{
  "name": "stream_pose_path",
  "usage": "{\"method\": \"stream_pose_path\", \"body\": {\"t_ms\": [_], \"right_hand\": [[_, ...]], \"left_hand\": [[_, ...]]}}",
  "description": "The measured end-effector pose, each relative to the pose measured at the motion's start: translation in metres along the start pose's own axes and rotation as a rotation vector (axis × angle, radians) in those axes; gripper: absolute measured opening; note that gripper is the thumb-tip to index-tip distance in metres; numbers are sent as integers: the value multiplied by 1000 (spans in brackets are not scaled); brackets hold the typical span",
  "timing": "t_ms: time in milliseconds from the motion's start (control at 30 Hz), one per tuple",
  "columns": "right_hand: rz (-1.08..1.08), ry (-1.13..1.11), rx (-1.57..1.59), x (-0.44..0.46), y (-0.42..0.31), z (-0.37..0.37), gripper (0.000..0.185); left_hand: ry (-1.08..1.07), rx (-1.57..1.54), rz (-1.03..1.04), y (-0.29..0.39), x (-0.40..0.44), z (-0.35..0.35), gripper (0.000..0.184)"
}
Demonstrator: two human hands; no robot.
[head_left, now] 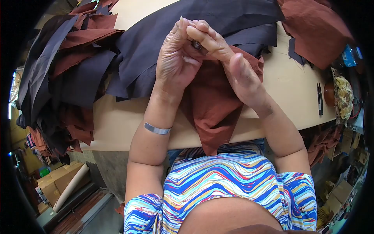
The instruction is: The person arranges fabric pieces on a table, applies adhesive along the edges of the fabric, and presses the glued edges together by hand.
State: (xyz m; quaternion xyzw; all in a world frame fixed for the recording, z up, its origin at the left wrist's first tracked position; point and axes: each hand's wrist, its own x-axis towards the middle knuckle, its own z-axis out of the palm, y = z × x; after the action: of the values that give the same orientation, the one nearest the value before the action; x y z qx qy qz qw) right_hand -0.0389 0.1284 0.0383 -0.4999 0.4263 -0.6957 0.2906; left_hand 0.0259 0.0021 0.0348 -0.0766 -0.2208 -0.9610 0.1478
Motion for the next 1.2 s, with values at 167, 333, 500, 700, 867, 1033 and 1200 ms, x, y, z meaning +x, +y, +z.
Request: {"method": "stream_pose_path", "body": {"t_ms": [167, 333, 500, 700, 867, 1033, 1200], "right_hand": [[-100, 58, -410, -3, 9, 3, 67], [-75, 21, -451, -2, 6, -4, 60], [-134, 84, -275, 0, 6, -5, 49], [-9, 158, -381, -1, -4, -11, 69], [-25, 166, -401, -3, -2, -11, 67], [-83, 290, -530, -3, 1, -13, 65], [-156, 519, -529, 1, -2, -33, 66]], "left_hand": [[112, 362, 167, 2, 1, -12, 20], [159, 478, 288, -5, 3, -3, 23], [47, 208, 154, 7, 5, -26, 30], [180, 503, 107, -8, 3, 9, 19], [75, 830, 60, -1, 0, 1, 23], [-104, 2091, 544, -36, -4, 11, 15], [-291, 2252, 545, -70, -23, 26, 57]]}}
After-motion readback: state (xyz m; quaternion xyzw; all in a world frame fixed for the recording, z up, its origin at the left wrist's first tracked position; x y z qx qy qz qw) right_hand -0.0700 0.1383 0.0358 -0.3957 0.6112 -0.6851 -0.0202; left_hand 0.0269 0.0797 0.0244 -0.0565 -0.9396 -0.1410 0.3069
